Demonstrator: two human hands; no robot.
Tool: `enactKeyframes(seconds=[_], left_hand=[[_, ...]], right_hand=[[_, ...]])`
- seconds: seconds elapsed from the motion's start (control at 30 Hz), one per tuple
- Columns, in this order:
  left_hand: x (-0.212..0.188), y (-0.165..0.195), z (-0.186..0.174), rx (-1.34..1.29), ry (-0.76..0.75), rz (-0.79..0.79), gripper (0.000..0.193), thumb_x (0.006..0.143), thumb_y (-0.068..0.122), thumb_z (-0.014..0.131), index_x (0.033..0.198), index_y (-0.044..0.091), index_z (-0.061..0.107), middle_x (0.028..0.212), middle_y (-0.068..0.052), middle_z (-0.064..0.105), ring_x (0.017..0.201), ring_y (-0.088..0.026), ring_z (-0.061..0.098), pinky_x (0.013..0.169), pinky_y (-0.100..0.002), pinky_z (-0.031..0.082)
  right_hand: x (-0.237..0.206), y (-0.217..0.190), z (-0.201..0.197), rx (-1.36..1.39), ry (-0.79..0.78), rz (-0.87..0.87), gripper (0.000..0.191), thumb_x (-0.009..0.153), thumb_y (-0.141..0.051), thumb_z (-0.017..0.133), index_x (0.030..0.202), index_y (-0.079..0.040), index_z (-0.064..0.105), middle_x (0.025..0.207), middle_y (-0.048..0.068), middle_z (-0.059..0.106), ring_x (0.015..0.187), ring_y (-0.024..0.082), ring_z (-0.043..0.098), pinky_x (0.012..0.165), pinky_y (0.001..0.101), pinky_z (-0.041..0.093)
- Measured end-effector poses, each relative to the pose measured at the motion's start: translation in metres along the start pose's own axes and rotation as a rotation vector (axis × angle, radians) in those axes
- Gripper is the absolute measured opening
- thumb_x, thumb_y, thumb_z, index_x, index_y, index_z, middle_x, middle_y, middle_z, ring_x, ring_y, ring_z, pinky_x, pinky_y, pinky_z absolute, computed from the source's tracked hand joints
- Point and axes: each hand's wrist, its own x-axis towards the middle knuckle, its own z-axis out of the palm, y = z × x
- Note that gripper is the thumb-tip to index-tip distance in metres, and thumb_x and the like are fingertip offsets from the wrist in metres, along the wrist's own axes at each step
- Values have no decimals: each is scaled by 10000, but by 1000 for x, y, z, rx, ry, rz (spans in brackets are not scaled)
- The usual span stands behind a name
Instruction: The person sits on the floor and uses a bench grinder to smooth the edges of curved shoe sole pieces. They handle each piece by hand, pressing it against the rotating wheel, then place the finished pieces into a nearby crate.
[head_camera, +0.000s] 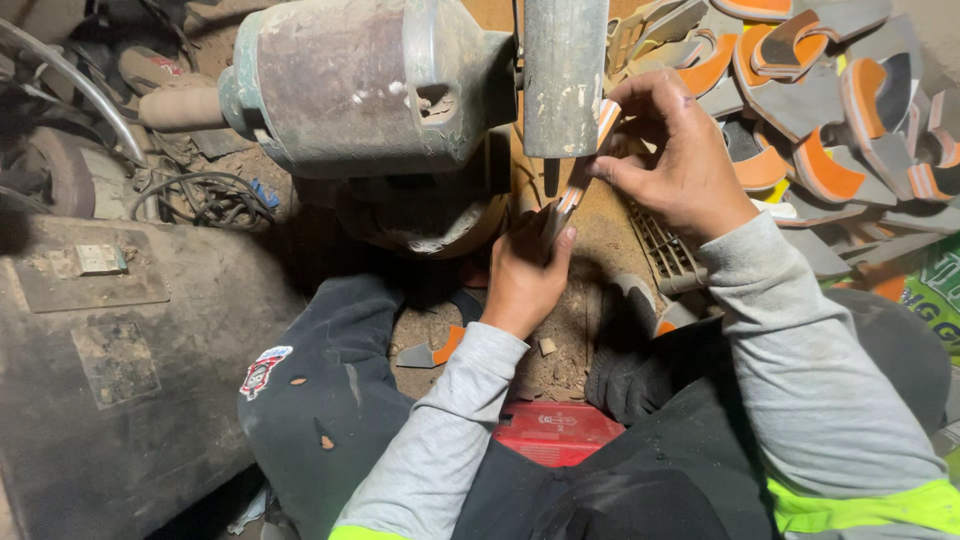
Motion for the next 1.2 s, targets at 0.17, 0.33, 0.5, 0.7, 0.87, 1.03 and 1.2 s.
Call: enactKeyframes(seconds=[0.17,0.33,0.5,0.7,0.87,1.03,1.2], left_hand=[[-1,-3,3,47,120,85,176,953,221,727,1028,62,730,963,-151,764,887,-333,734,865,-410,566],[1,-2,-1,-48,92,41,161,954,206,724,1025,62,737,957,-146,765,893,-318,757,852,-394,588],[3,2,-6,-57,61,8,151,949,196,726,1004,56,737,933,-151,764,860,-317,758,826,-393,591],[5,5,-10,-107,58,-11,140,935,163,728,996,36,722,913,-163,756,820,-308,761,780,-377,592],[6,4,-17,-95,22,34,138,940,139,722,1000,16,713,931,-191,746,833,-339,741,778,-394,582],[6,1,-27,-58,2,33,187,906,138,740,1008,-10,691,918,-205,727,845,-372,736,773,-413,572],[7,-5,-40,-14,-99,-3,147,823,37,693,952,-32,680,885,-237,704,845,-418,713,741,-429,556]], right_hand=[[2,4,1,18,11,-52,573,890,4,852,1336,2,492,1206,84,603,1031,135,670,888,273,581],[3,6,3,6,20,-75,579,894,3,852,1346,1,490,1220,95,599,1061,145,668,923,286,589],[4,4,4,-42,22,-100,563,900,-5,850,1339,3,497,1229,106,600,1103,159,676,948,294,599],[4,0,6,-41,24,-55,540,900,-11,836,1327,-1,504,1193,84,605,1034,136,682,887,275,594],[2,-1,11,-91,46,-16,550,886,-42,882,1297,1,518,1136,70,601,943,114,649,819,258,572],[-2,4,20,-3,62,-28,547,905,-65,885,1297,0,508,1150,60,603,1000,109,632,884,256,576],[-10,11,30,-40,96,-28,524,910,-53,872,1285,-3,510,1128,72,601,1026,128,619,908,279,573]])
